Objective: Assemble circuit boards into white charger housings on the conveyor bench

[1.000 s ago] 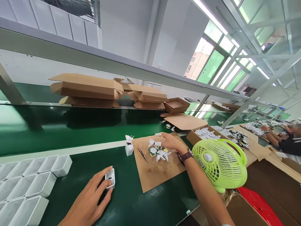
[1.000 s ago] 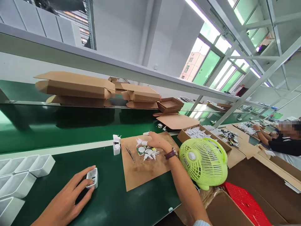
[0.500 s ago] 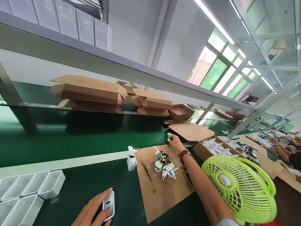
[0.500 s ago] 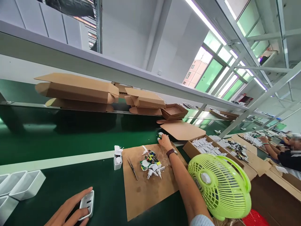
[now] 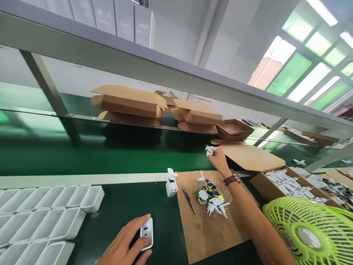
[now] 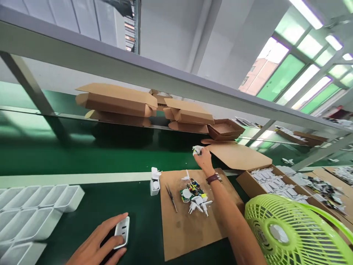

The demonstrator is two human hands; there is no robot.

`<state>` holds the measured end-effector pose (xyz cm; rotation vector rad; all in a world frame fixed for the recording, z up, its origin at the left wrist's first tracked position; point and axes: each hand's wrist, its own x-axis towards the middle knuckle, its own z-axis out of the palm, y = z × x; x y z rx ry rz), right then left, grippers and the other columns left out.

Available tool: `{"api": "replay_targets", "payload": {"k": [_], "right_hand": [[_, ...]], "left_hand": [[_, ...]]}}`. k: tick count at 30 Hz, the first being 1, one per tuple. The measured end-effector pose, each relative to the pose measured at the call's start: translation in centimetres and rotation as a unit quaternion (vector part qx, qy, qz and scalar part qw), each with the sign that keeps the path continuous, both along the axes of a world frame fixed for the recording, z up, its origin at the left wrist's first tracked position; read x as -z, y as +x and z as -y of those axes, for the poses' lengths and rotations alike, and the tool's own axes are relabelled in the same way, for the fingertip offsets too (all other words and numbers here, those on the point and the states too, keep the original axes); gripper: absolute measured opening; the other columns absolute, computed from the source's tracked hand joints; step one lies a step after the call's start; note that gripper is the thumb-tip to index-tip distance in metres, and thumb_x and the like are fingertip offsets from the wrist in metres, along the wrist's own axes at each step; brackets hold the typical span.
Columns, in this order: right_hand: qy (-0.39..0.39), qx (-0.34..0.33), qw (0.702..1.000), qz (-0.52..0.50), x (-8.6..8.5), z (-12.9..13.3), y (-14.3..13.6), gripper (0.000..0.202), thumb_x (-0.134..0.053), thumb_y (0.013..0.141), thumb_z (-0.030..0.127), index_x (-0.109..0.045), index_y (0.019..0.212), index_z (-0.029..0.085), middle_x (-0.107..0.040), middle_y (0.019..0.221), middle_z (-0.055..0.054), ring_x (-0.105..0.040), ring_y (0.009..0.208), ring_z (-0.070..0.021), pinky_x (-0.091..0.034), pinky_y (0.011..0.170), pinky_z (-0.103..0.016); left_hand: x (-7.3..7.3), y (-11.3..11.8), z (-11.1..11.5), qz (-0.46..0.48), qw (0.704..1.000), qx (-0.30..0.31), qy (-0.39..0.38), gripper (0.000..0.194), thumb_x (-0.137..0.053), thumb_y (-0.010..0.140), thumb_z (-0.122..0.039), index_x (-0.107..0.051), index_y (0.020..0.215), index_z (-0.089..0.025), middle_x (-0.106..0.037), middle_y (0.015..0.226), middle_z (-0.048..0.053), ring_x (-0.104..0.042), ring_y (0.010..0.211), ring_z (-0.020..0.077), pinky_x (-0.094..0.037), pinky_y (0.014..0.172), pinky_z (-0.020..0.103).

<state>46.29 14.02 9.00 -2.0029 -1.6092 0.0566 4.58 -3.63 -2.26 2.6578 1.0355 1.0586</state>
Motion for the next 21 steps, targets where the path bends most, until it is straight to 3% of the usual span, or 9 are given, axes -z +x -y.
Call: {"api": "replay_targets", "payload": {"k": [3,5,8,10,12,14,16,21], "right_hand": [[0.006,-0.105,0.991,-0.078,-1.6,3.2,-3.6,0.041,-0.053,0.094,0.033,-0.065,0.131,0.019,-0.072,0.114,-0.011,-0.069,0.098,-0.0243,-0.061,0.083,-0.041],[-0.036,-0.209,0.961,-0.178,-1.8,6.6,-6.7,0.042,-0.052,0.096,0.041,-0.067,0.129,0.021,-0.074,0.099,-0.006,-0.069,0.079,-0.0199,-0.060,0.067,-0.034],[-0.162,-0.333,0.876,-0.309,-0.2,11.6,-12.0,0.042,-0.052,0.097,0.041,-0.064,0.132,0.022,-0.070,0.081,-0.001,-0.063,0.059,-0.0144,-0.054,0.052,-0.026],[-0.223,-0.385,0.839,-0.312,1.7,13.7,-15.0,0.041,-0.048,0.097,0.035,-0.060,0.134,0.021,-0.068,0.077,0.001,-0.062,0.058,-0.0139,-0.054,0.053,-0.026],[-0.221,-0.418,0.848,-0.238,3.2,14.7,-17.1,0.039,-0.045,0.097,0.028,-0.062,0.131,0.019,-0.071,0.083,-0.002,-0.066,0.066,-0.0162,-0.058,0.063,-0.030],[-0.155,-0.415,0.888,-0.123,3.9,14.9,-17.9,0.034,-0.046,0.097,0.025,-0.066,0.124,0.018,-0.074,0.100,-0.009,-0.070,0.089,-0.0222,-0.060,0.084,-0.039],[-0.088,-0.406,0.909,-0.032,4.0,14.9,-17.9,0.030,-0.050,0.098,0.026,-0.067,0.121,0.017,-0.072,0.118,-0.014,-0.066,0.112,-0.0277,-0.054,0.102,-0.047],[-0.089,-0.439,0.892,0.064,4.9,16.0,-17.2,0.050,-0.067,0.088,0.023,-0.055,0.135,0.012,-0.064,0.132,-0.020,-0.060,0.127,-0.0341,-0.051,0.107,-0.053]], "left_hand": [[-1.1,-0.1,0.1,-0.002,1.000,0.000,-0.004,0.009,-0.058,0.099,-0.023,-0.067,0.100,-0.023,-0.062,0.141,0.013,-0.070,0.117,0.0270,-0.064,0.087,0.035],[-1.5,0.0,0.1,0.001,1.000,-0.016,-0.011,0.009,-0.056,0.100,-0.020,-0.065,0.102,-0.021,-0.061,0.140,0.015,-0.068,0.118,0.0270,-0.062,0.091,0.038],[-1.8,0.1,-0.1,0.015,0.998,-0.051,-0.020,0.014,-0.057,0.099,-0.021,-0.061,0.113,-0.020,-0.060,0.140,0.017,-0.067,0.120,0.0276,-0.060,0.097,0.042],[-1.8,0.1,-0.4,0.027,0.997,-0.063,-0.026,0.026,-0.057,0.098,-0.023,-0.057,0.124,-0.019,-0.060,0.140,0.017,-0.065,0.123,0.0282,-0.058,0.101,0.044],[-1.7,0.1,-0.6,0.039,0.996,-0.074,-0.042,0.037,-0.058,0.097,-0.023,-0.052,0.133,-0.018,-0.059,0.140,0.018,-0.062,0.127,0.0284,-0.056,0.106,0.046],[-1.7,0.1,-0.7,0.050,0.994,-0.083,-0.056,0.043,-0.058,0.096,-0.021,-0.049,0.138,-0.018,-0.058,0.140,0.017,-0.061,0.130,0.0283,-0.055,0.108,0.046],[-1.7,0.1,-0.8,0.061,0.992,-0.089,-0.062,0.047,-0.058,0.094,-0.019,-0.047,0.140,-0.018,-0.057,0.140,0.017,-0.060,0.130,0.0277,-0.054,0.110,0.046],[-1.6,0.2,-1.1,0.084,0.989,-0.086,-0.081,0.052,-0.056,0.091,-0.015,-0.044,0.142,-0.017,-0.056,0.140,0.016,-0.057,0.133,0.0267,-0.050,0.115,0.046]]}}
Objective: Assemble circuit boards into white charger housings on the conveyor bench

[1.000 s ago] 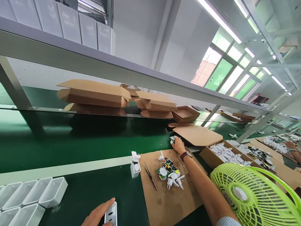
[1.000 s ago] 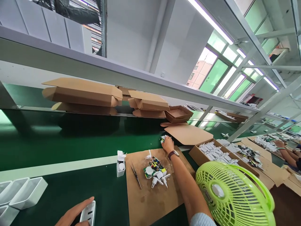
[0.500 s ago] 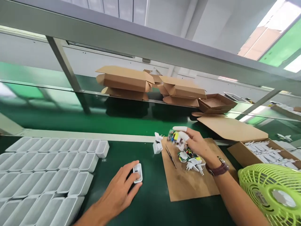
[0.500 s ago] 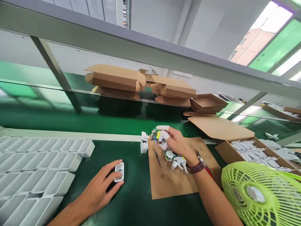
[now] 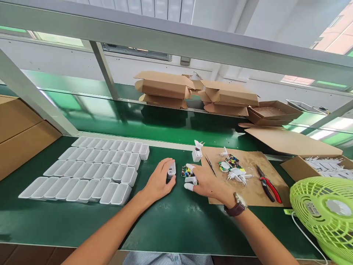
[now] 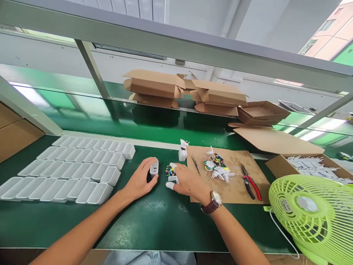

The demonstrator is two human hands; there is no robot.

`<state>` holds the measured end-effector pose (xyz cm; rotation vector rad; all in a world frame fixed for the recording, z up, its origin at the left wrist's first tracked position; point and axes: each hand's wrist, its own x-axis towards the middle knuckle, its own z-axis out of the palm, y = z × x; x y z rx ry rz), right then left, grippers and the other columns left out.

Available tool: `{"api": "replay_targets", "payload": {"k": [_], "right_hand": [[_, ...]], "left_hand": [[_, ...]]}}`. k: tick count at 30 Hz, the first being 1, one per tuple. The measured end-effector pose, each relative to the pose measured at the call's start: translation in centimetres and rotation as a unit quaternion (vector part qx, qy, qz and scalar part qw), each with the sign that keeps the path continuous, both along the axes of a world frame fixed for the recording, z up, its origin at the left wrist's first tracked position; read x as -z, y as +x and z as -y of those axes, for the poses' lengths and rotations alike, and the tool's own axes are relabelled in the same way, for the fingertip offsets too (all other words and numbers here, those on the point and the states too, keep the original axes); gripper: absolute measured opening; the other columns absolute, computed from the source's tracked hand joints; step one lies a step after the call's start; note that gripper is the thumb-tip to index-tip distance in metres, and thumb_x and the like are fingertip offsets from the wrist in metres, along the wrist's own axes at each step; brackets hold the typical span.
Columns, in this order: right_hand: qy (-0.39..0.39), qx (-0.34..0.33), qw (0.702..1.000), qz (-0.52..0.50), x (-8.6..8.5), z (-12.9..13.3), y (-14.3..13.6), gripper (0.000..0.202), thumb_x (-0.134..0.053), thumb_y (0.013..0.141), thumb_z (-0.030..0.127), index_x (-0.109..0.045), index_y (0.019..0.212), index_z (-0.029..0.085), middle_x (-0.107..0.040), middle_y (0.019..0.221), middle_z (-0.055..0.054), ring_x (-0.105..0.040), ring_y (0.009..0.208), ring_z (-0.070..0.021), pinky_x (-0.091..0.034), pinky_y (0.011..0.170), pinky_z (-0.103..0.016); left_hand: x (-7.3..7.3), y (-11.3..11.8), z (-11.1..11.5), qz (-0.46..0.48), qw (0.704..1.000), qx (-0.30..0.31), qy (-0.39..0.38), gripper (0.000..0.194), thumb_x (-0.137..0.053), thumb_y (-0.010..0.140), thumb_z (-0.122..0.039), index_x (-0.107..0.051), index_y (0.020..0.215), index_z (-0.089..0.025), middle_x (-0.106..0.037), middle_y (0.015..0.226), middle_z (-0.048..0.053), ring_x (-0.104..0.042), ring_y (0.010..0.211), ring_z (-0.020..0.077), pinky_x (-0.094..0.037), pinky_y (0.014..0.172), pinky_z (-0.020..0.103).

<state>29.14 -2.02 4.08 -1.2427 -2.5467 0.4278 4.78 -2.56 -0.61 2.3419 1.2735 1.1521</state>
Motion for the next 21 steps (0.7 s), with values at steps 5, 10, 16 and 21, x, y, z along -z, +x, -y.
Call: {"api": "replay_targets", "payload": {"k": [5,10,16,21], "right_hand": [[-0.016,0.002,1.000,0.013,1.0,0.4,0.2,0.060,-0.059,0.078,0.002,-0.050,0.136,0.012,-0.055,0.142,-0.022,-0.060,0.128,-0.0324,-0.056,0.103,-0.051],[0.033,0.060,0.997,-0.037,1.1,0.1,0.2,0.049,-0.069,0.088,0.023,-0.054,0.134,0.015,-0.061,0.138,-0.022,-0.058,0.131,-0.0375,-0.054,0.104,-0.057],[0.053,0.069,0.994,-0.068,3.5,0.1,-0.1,0.056,-0.055,0.083,0.010,-0.052,0.138,0.018,-0.065,0.128,-0.015,-0.065,0.119,-0.0309,-0.058,0.101,-0.050],[0.086,0.053,0.990,-0.098,5.1,-0.4,0.7,0.064,-0.055,0.079,0.009,-0.048,0.142,0.016,-0.064,0.131,-0.016,-0.060,0.127,-0.0316,-0.057,0.103,-0.051]], "left_hand": [[0.1,-0.1,-0.1,0.015,0.999,0.005,-0.035,0.055,-0.056,0.090,-0.015,-0.042,0.143,-0.020,-0.054,0.144,0.015,-0.054,0.136,0.0277,-0.047,0.118,0.049],[0.1,-0.2,-0.2,0.028,0.998,0.016,-0.048,0.056,-0.055,0.091,-0.016,-0.040,0.145,-0.021,-0.052,0.144,0.015,-0.053,0.137,0.0282,-0.046,0.118,0.049],[0.2,-0.3,-0.1,0.030,0.997,0.026,-0.062,0.058,-0.056,0.091,-0.016,-0.038,0.146,-0.022,-0.051,0.145,0.015,-0.052,0.138,0.0275,-0.046,0.118,0.048],[-0.1,-0.4,-0.1,0.031,0.996,0.021,-0.080,0.063,-0.057,0.090,-0.016,-0.035,0.149,-0.021,-0.051,0.146,0.016,-0.052,0.137,0.0284,-0.048,0.116,0.050]]}}
